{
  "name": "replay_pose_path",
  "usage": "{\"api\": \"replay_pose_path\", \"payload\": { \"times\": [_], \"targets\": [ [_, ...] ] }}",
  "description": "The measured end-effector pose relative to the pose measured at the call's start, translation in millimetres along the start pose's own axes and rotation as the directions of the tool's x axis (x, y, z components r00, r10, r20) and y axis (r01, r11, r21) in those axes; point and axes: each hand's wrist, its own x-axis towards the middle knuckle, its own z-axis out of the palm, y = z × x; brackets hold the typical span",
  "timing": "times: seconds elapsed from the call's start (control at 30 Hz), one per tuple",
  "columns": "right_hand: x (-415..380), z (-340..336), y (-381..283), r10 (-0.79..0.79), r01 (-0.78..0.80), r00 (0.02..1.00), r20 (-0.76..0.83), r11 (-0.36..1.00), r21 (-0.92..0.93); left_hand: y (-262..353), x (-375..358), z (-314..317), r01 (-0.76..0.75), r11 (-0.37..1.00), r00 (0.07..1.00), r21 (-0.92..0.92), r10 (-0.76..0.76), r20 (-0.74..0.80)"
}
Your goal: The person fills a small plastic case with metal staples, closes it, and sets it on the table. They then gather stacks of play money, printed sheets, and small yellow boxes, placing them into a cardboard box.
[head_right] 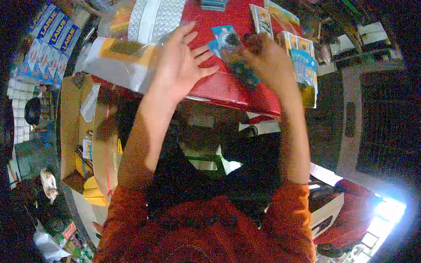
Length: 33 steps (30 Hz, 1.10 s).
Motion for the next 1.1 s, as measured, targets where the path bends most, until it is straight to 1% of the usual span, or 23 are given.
{"api": "replay_pose_path", "payload": {
  "times": [0.07,0.13,0.17,0.23,0.27,0.3,0.37,0.4,0.47,0.53,0.6,0.63,0.7,0.73,0.77,0.8,0.83,0.9,0.93,0.97,1.03,1.07,1.1],
  "targets": [
    [-22,8,2,0.051,-0.053,0.998,0.036,0.997,0.051,-1,-1,1,0.047,0.999,0.999,-0.006,-0.047,0.027],
    [-27,24,-3,0.083,-0.096,0.991,-0.109,0.988,-0.119,-1,0,-1,0.134,0.989,0.988,-0.054,-0.129,0.086],
    [-28,28,-7,0.096,-0.108,0.988,-0.117,0.989,-0.101,-1,-1,-1,0.14,0.99,0.987,-0.033,-0.137,0.081],
    [-29,28,-15,0.056,-0.097,0.988,-0.141,0.947,-0.305,-5,-9,8,0.081,0.996,0.997,-0.031,-0.08,0.022],
    [-26,27,-19,0.126,-0.147,0.987,-0.101,0.959,-0.242,-7,-19,16,0.005,1.0,1.0,-0.016,-0.005,-0.003],
    [-24,27,-18,0.129,-0.152,0.986,-0.109,0.96,-0.237,-9,-20,18,0.005,1.0,1.0,-0.007,-0.005,0.001],
    [-20,27,-16,0.137,-0.138,0.99,-0.022,0.958,-0.25,-11,-19,16,-0.032,0.999,0.999,0.018,0.032,-0.015],
    [-19,29,-15,0.143,-0.145,0.989,-0.026,0.96,-0.239,-12,-15,12,-0.028,0.999,0.999,0.031,0.029,-0.016],
    [-19,31,-12,0.092,-0.106,0.992,-0.081,0.975,-0.193,-15,-3,3,0.019,1.0,1.0,-0.023,-0.019,0.0],
    [-18,27,-15,0.073,-0.09,0.991,-0.108,0.981,-0.17,-20,1,0,0.007,1.0,1.0,-0.007,-0.007,0.011],
    [-14,18,-20,0.237,-0.236,0.97,0.047,0.971,-0.024,-21,1,0,-0.012,1.0,1.0,0.001,0.012,0.016],
    [-13,20,-15,0.233,-0.232,0.971,0.052,0.972,-0.022,-22,0,4,-0.041,0.999,0.999,0.005,0.041,0.009],
    [-11,25,-1,0.076,-0.076,0.997,0.009,0.967,0.242,-27,2,3,-0.075,0.997,0.997,0.004,0.075,-0.008],
    [-11,26,0,0.048,-0.031,0.997,-0.054,0.961,0.276,-29,8,-2,-0.121,0.992,0.992,0.035,0.12,0.027],
    [-10,25,1,0.04,-0.026,0.998,-0.048,0.961,0.276,-32,12,-5,-0.168,0.984,0.984,0.064,0.164,0.063],
    [-7,23,2,0.018,0.014,0.995,-0.094,0.944,0.331,-31,3,10,-0.248,0.952,0.969,0.18,0.247,0.025],
    [-5,22,1,-0.002,0.057,0.99,-0.143,0.922,0.382,-36,6,12,-0.253,0.951,0.967,0.176,0.254,0.021],
    [-8,20,-3,-0.019,0.086,0.985,-0.172,0.916,0.393,-41,16,10,-0.367,0.891,0.93,0.268,0.345,0.127],
    [-11,20,-6,-0.041,0.145,0.968,-0.246,0.896,0.421,-41,19,9,-0.426,0.848,0.9,0.316,0.363,0.24],
    [-13,20,-8,-0.059,0.204,0.946,-0.319,0.873,0.443,-44,20,8,-0.429,0.848,0.899,0.313,0.366,0.242],
    [-16,20,-13,-0.059,0.224,0.936,-0.346,0.861,0.457,-46,11,23,-0.518,0.765,0.845,0.382,0.389,0.367],
    [-17,20,-13,-0.055,0.241,0.927,-0.372,0.847,0.474,-47,6,30,-0.553,0.748,0.817,0.367,0.4,0.416],
    [-17,22,-11,-0.059,0.245,0.925,-0.375,0.847,0.471,-53,6,33,-0.557,0.746,0.814,0.365,0.403,0.419]
  ]
}}
